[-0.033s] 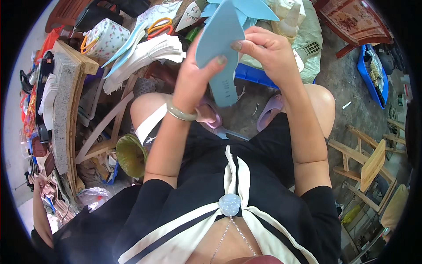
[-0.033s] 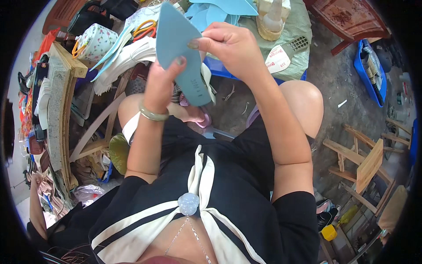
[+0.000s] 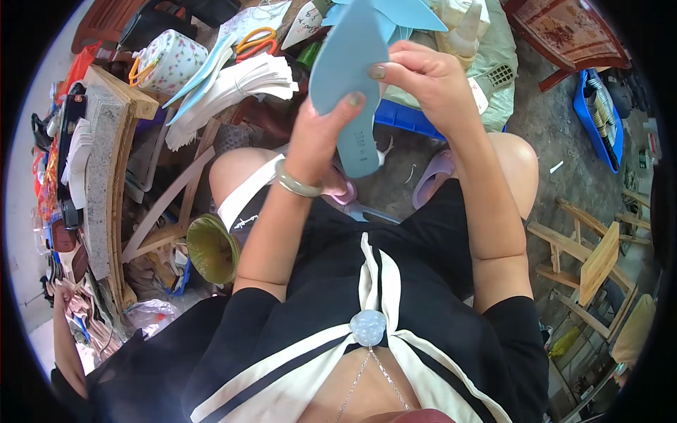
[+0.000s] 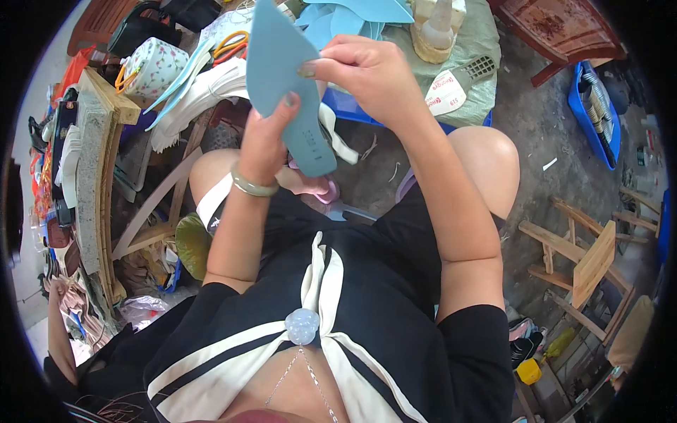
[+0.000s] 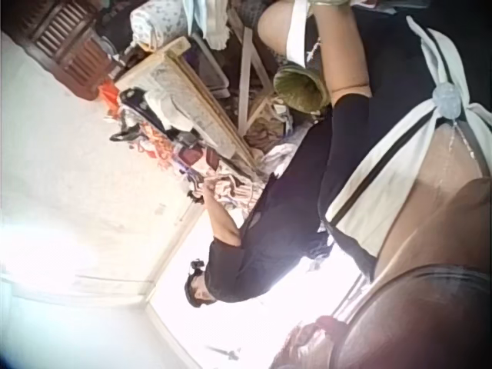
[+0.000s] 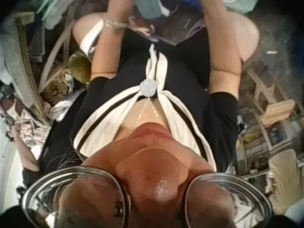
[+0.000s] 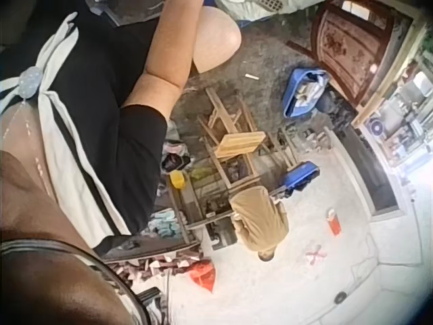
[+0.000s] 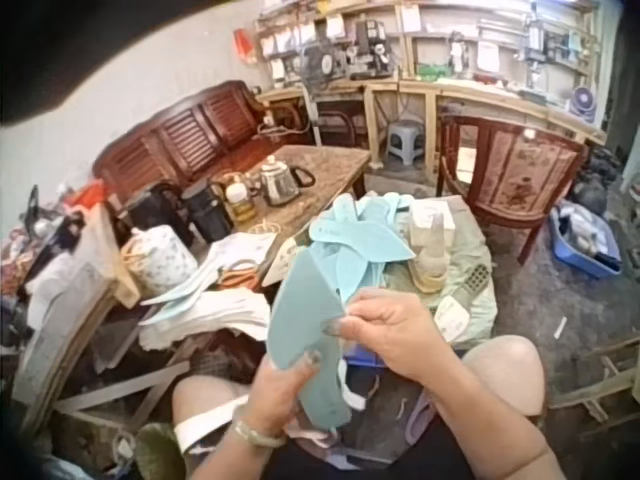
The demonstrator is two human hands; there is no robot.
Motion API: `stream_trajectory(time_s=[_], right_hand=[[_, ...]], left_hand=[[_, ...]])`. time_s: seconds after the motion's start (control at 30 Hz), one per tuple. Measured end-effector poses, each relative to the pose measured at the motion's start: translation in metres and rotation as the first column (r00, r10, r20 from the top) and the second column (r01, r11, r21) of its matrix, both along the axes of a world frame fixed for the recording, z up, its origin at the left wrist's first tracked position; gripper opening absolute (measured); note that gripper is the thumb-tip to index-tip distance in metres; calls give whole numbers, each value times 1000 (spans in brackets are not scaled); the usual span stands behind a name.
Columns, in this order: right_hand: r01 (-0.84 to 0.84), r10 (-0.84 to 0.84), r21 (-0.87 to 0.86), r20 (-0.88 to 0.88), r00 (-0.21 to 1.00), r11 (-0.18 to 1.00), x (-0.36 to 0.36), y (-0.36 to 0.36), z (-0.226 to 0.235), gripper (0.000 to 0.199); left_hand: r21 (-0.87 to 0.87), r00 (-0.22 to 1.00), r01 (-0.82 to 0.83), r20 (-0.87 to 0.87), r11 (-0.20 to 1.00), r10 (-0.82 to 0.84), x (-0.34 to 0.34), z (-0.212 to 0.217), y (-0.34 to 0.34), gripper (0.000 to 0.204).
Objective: The person sits on the floor and assembles craft parts by hand. They pick up light blue plastic shapes and white paper strips, then wrap the paper around the edges of the plastic shapes to form a finished unit. The person handles the items one at a time, folding and pressing the paper into place.
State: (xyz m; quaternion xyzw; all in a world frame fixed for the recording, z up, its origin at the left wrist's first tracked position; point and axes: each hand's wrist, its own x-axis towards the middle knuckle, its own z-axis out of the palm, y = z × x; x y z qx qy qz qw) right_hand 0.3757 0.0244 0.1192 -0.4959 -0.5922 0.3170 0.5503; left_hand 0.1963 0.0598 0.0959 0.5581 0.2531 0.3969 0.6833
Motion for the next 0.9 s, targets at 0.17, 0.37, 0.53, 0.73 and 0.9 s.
stream_trajectory(time_s=[0.17,0.37,0.53,0.73,0.9], right_hand=[[-184,61,-167,-558,828,969,-33,6,-15,33],[-55,-18,-140,-477,879,989,-42,1,-22,31],[154,-181,-111,-304,935,982,-48,-3,-19,21],[78,-121,-130,-368,922,988,-43,1,-22,22],[90,-120,-95,-373,920,991,-40,2,-21,20]], left_hand=[[-238,958,117,284,964,-47,3,-6,-1,64],[-220,903,80,429,972,23,-1,3,13,72],[-222,845,93,533,971,41,-2,8,11,76],[-258,816,131,577,957,43,-2,5,11,75],[-255,811,128,584,958,47,-3,7,13,74]])
